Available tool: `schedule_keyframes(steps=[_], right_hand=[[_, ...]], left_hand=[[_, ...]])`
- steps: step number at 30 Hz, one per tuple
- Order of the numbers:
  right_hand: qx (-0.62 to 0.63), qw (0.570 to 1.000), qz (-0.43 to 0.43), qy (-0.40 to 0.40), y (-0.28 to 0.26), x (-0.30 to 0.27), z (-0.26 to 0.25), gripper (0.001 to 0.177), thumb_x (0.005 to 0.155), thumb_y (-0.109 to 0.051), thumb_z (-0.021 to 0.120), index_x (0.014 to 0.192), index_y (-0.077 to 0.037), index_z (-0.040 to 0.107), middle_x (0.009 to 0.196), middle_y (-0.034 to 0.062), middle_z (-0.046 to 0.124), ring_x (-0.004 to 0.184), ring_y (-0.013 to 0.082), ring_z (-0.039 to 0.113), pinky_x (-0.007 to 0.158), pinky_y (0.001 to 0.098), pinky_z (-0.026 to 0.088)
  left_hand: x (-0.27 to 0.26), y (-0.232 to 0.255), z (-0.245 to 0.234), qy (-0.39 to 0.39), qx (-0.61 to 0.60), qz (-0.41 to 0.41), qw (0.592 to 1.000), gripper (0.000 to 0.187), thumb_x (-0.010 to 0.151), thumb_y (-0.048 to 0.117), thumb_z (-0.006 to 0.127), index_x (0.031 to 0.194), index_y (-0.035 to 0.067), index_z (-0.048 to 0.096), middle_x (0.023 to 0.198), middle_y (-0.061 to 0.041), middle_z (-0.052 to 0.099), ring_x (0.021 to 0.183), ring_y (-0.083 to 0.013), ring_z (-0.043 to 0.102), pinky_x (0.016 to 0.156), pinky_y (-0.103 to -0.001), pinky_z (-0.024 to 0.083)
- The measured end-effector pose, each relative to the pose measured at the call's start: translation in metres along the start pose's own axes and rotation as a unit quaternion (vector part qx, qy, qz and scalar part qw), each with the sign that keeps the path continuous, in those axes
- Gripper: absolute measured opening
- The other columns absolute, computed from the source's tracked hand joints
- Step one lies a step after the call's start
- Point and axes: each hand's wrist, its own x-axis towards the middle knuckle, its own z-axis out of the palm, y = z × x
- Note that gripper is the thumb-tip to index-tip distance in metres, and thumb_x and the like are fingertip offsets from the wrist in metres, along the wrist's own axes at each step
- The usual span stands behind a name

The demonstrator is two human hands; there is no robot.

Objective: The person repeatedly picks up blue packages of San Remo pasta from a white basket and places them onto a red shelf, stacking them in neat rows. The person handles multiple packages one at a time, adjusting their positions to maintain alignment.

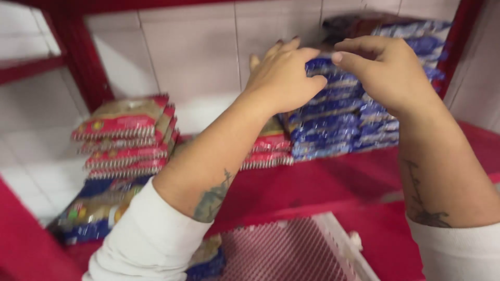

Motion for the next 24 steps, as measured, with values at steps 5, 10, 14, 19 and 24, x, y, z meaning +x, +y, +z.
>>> schedule_keyframes(steps=[5,10,14,19,24], right_hand=[[0.068,0.996,-0.028,-0.045,-0.016,-0.051,0.008,0.024,0.099,-0.016,0.068,0.121,-0.006,0.074,0.116,0.0059,0.075,0.107,0.0107,0.066,0.094,0.0279,0.050],[0.070,0.994,0.018,-0.086,-0.032,-0.100,0.009,0.023,0.100,-0.018,0.068,0.121,-0.009,0.076,0.111,0.0014,0.076,0.100,0.0062,0.063,0.086,0.0238,0.048],[0.106,0.986,0.023,-0.124,-0.034,-0.137,0.015,0.017,0.099,-0.011,0.071,0.114,-0.005,0.076,0.107,0.0054,0.077,0.097,0.0085,0.065,0.087,0.0236,0.052],[0.236,0.950,0.071,-0.191,-0.031,-0.189,0.042,0.011,0.094,-0.005,0.071,0.102,-0.001,0.076,0.096,0.0089,0.078,0.087,0.0122,0.069,0.084,0.0262,0.058],[0.324,0.890,0.139,-0.290,-0.004,-0.253,0.095,0.014,0.082,-0.006,0.079,0.095,-0.004,0.084,0.090,0.0076,0.086,0.081,0.0128,0.075,0.083,0.0288,0.061]], left_hand=[[-0.040,-0.003,0.017,0.037,-0.017,0.056,0.998,0.050,0.082,0.035,0.053,0.130,0.029,0.068,0.151,-0.006,0.049,0.144,-0.0338,0.034,0.110,-0.072,0.018],[-0.088,-0.004,0.029,0.018,0.021,0.114,0.993,0.042,0.085,0.032,0.057,0.125,0.030,0.071,0.152,-0.013,0.049,0.142,-0.0408,0.036,0.109,-0.075,0.019],[-0.129,-0.007,0.040,0.061,0.025,0.168,0.984,0.032,0.081,0.032,0.059,0.106,0.028,0.079,0.145,-0.013,0.055,0.139,-0.0408,0.040,0.110,-0.072,0.024],[-0.196,-0.021,0.063,0.067,-0.023,0.183,0.981,0.018,0.078,0.029,0.056,0.083,0.022,0.072,0.137,-0.017,0.060,0.127,-0.0423,0.050,0.102,-0.063,0.034],[-0.277,-0.029,0.096,0.016,-0.039,0.126,0.991,0.012,0.087,0.016,0.060,0.093,0.008,0.065,0.096,-0.009,0.057,0.094,-0.0293,0.053,0.077,-0.047,0.045]])
